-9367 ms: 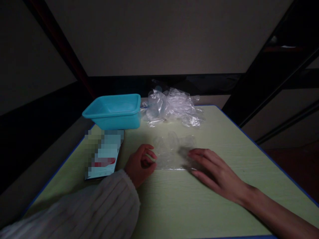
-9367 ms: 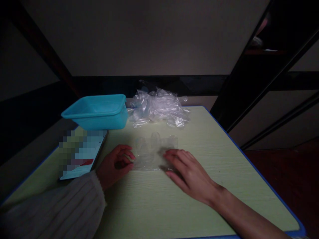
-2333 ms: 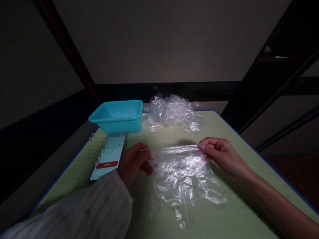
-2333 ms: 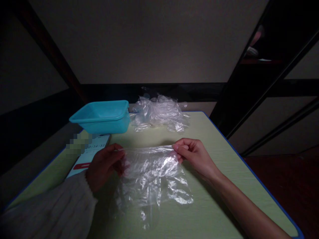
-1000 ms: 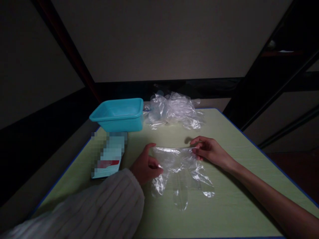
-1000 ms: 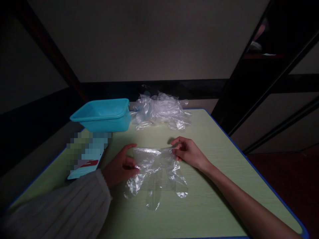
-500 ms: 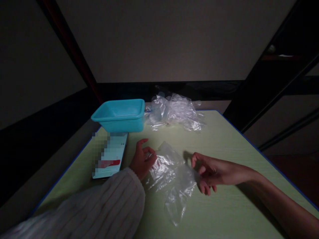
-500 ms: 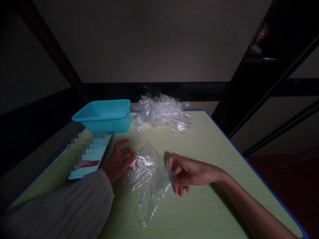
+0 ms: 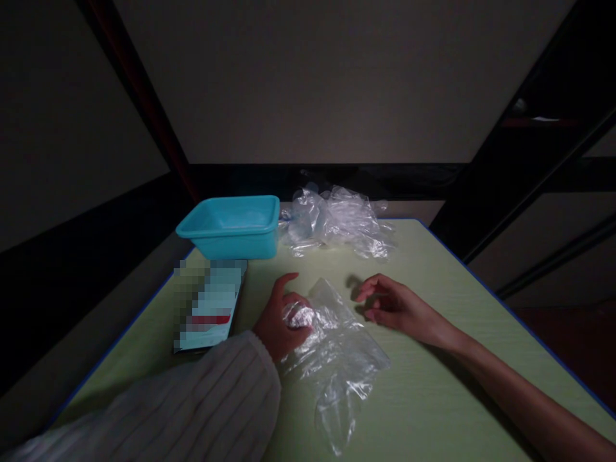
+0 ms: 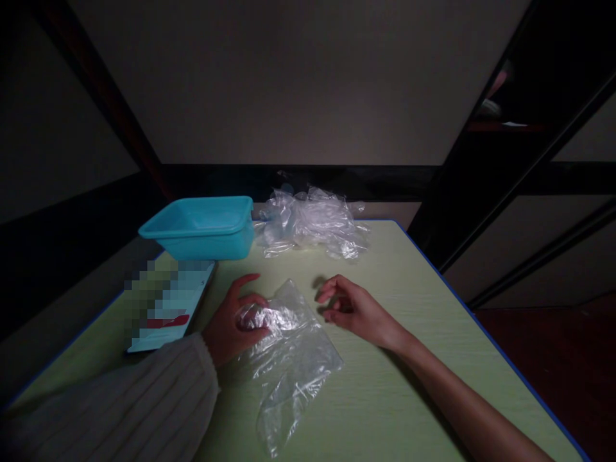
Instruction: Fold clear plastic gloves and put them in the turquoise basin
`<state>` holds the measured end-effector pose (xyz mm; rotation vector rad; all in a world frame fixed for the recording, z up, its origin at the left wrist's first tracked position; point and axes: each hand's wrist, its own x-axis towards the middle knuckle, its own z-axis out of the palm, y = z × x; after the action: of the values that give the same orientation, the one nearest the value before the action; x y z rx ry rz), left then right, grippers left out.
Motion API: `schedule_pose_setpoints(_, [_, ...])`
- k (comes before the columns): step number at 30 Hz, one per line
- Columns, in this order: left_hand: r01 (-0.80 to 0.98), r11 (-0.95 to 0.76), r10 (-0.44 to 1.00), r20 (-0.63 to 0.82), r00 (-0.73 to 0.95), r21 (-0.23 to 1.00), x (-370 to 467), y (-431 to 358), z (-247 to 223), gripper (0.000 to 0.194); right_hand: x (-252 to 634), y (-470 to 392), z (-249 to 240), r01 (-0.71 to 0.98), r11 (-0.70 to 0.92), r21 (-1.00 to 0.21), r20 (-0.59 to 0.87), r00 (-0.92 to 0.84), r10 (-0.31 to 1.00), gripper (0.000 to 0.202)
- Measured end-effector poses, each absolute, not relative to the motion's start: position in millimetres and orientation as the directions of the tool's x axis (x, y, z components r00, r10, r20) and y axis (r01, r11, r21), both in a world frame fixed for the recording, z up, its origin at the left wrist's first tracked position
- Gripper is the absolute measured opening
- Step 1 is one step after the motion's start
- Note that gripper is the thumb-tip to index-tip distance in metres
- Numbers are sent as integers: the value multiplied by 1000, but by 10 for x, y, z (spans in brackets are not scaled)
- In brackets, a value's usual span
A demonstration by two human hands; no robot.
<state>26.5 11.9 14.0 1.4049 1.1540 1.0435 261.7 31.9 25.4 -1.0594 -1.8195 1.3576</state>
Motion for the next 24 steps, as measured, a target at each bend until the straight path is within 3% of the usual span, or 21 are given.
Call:
schedule_pose_setpoints(11, [76, -9, 932, -19, 363, 997, 331, 38, 102, 81, 2562, 272, 193, 121, -60, -991, -120, -578, 807, 53])
schedule_pose_setpoints(24, [191, -5, 969, -43, 244, 982, 291, 18, 102, 85, 2654, 312, 200, 151, -104, -983, -160, -425, 891, 51])
